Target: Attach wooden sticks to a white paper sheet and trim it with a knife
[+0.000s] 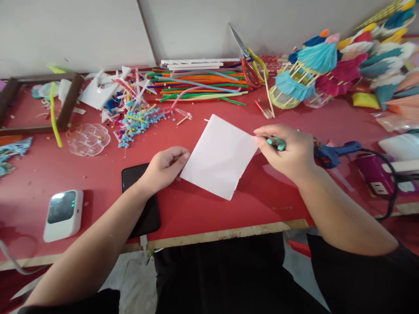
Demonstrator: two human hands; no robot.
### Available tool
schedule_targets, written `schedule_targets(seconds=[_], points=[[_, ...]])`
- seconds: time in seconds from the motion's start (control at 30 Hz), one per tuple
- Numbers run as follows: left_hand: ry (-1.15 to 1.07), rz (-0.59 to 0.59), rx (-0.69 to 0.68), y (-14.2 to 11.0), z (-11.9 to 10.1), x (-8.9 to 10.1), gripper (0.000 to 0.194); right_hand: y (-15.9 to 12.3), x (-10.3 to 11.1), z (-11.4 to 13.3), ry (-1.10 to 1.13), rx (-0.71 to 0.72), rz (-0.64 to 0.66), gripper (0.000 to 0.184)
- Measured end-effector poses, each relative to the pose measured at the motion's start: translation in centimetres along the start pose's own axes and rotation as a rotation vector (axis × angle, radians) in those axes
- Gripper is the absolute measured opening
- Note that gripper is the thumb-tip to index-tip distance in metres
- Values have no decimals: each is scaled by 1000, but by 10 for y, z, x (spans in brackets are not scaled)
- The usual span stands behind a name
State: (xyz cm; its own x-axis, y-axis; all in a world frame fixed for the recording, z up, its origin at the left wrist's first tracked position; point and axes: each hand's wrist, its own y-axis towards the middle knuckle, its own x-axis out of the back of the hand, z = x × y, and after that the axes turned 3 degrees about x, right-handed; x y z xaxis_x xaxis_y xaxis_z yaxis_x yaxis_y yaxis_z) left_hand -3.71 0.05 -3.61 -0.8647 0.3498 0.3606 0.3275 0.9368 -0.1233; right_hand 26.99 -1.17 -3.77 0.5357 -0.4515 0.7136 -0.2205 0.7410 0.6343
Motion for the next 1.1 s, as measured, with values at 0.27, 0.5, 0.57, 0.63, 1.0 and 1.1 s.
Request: schedule_targets(seconds=[0.27,0.5,0.57,0.63,1.0,1.1], points=[[78,-8,-47,-2,4,-5,66,-4,-11,3,77,224,265,22],[579,-44,21,-11,-7,0,51,-2,-12,-2,-301,-46,449,31],[771,-89,35,-9,-12,4,48,-2,-13,-6,-360,-81,473,34],[884,-170,37,-1,-15,10,44,-2,-15,-8,-379,-92,474,34],[841,-318,-49,101,1,25,13,-3,-23,-21,-406,-121,307,32],[837,-318,-32,112,5,27,12,-1,-24,-20,-293,-96,299,35]])
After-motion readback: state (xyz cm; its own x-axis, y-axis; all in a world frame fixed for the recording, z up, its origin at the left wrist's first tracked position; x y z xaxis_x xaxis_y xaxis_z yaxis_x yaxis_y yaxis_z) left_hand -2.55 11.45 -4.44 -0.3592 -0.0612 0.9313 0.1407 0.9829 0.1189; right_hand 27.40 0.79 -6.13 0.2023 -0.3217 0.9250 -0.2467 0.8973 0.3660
